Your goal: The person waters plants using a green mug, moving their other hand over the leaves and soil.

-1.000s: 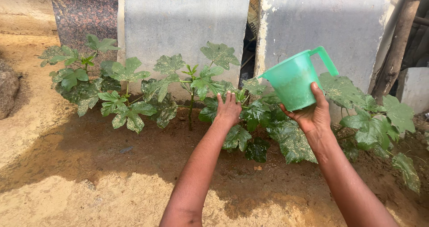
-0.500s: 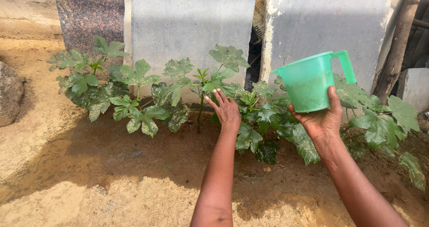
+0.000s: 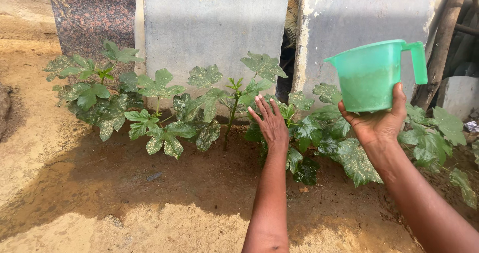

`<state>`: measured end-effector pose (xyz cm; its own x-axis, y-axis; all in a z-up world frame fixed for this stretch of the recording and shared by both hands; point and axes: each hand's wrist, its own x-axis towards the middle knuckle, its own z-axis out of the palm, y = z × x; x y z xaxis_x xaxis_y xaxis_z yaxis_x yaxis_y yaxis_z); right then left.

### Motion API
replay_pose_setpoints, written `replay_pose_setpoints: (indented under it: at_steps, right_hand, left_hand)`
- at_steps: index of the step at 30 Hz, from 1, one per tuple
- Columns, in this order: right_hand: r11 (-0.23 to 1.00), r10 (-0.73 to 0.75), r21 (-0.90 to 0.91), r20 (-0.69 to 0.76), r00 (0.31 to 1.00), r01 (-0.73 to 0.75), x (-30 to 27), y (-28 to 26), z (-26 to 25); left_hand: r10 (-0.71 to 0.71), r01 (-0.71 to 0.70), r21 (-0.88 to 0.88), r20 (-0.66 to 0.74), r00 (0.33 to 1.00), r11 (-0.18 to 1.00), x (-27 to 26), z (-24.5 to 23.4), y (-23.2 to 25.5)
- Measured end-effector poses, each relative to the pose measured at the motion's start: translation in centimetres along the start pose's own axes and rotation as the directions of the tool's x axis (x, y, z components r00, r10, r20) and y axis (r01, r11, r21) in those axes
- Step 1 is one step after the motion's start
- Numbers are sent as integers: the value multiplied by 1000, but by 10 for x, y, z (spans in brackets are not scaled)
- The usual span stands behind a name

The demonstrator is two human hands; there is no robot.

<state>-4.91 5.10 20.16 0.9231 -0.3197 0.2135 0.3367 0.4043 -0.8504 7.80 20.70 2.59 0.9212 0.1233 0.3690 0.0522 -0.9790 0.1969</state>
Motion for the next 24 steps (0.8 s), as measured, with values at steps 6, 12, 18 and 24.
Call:
replay_pose_setpoints:
  at_steps: [6, 12, 18, 24]
  right_hand:
    - [997, -58, -51, 18, 998, 58, 15, -11, 20]
    - [993, -68, -90, 48, 997, 72, 17, -16, 30]
    - [998, -14, -51, 124, 992, 21, 22, -15, 45]
    - [1000, 17, 18, 154, 988, -20, 36, -7, 70]
  left_hand:
    - [-85, 84, -128, -1, 996, 988, -6, 0, 2]
    - [-26, 38, -187, 62, 998, 982, -12, -5, 6]
    - [132, -115, 138, -119, 984, 984, -9, 5, -13]
    - [102, -91, 51, -296, 950, 995, 4, -4, -61]
